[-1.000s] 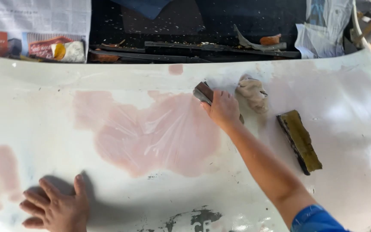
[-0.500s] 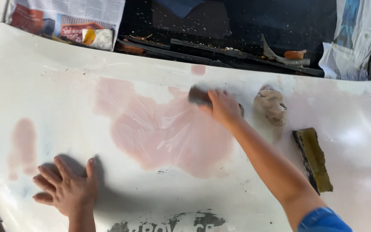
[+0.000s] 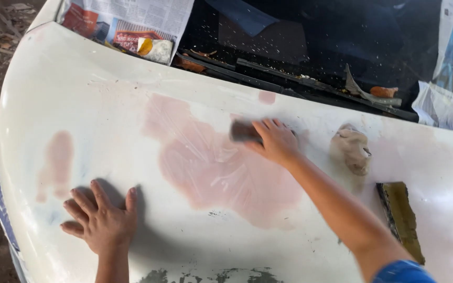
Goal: The person sands the hood of a white car using a sanding block and a cloth. They repeatedly rub the surface to smooth out the paint and filler, occasionally wiping the area with the cloth.
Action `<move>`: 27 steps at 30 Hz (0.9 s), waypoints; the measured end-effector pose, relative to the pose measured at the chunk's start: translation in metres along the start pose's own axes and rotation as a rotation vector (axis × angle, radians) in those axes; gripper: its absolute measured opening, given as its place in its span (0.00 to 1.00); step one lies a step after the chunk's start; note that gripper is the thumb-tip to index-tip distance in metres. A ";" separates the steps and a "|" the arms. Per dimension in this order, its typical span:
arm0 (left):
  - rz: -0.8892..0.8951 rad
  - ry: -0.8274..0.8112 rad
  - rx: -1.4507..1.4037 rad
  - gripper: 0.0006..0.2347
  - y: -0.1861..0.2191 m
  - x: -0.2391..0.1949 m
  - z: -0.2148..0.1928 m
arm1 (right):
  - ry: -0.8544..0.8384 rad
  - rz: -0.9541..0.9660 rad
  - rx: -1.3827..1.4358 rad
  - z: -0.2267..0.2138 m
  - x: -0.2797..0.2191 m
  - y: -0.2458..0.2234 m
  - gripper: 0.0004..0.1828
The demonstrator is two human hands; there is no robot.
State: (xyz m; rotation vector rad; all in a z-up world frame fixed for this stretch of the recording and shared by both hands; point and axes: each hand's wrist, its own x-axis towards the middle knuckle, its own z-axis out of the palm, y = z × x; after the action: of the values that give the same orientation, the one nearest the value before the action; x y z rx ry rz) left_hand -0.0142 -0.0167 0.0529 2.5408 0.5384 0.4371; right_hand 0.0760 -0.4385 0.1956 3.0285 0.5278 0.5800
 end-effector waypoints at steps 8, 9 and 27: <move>0.017 0.048 0.056 0.44 0.002 0.005 0.008 | -0.012 -0.128 -0.021 0.006 -0.039 0.015 0.36; 0.004 0.070 0.065 0.44 0.003 0.004 0.008 | -0.016 -0.126 -0.030 0.010 -0.010 0.010 0.33; 0.007 0.030 0.065 0.43 0.004 0.001 0.006 | -0.023 0.007 0.044 0.009 0.067 -0.030 0.31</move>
State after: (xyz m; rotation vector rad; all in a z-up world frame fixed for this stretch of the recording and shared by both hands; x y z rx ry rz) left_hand -0.0094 -0.0222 0.0501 2.6026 0.5628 0.4678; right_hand 0.1277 -0.3878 0.2084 3.0755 0.5356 0.5405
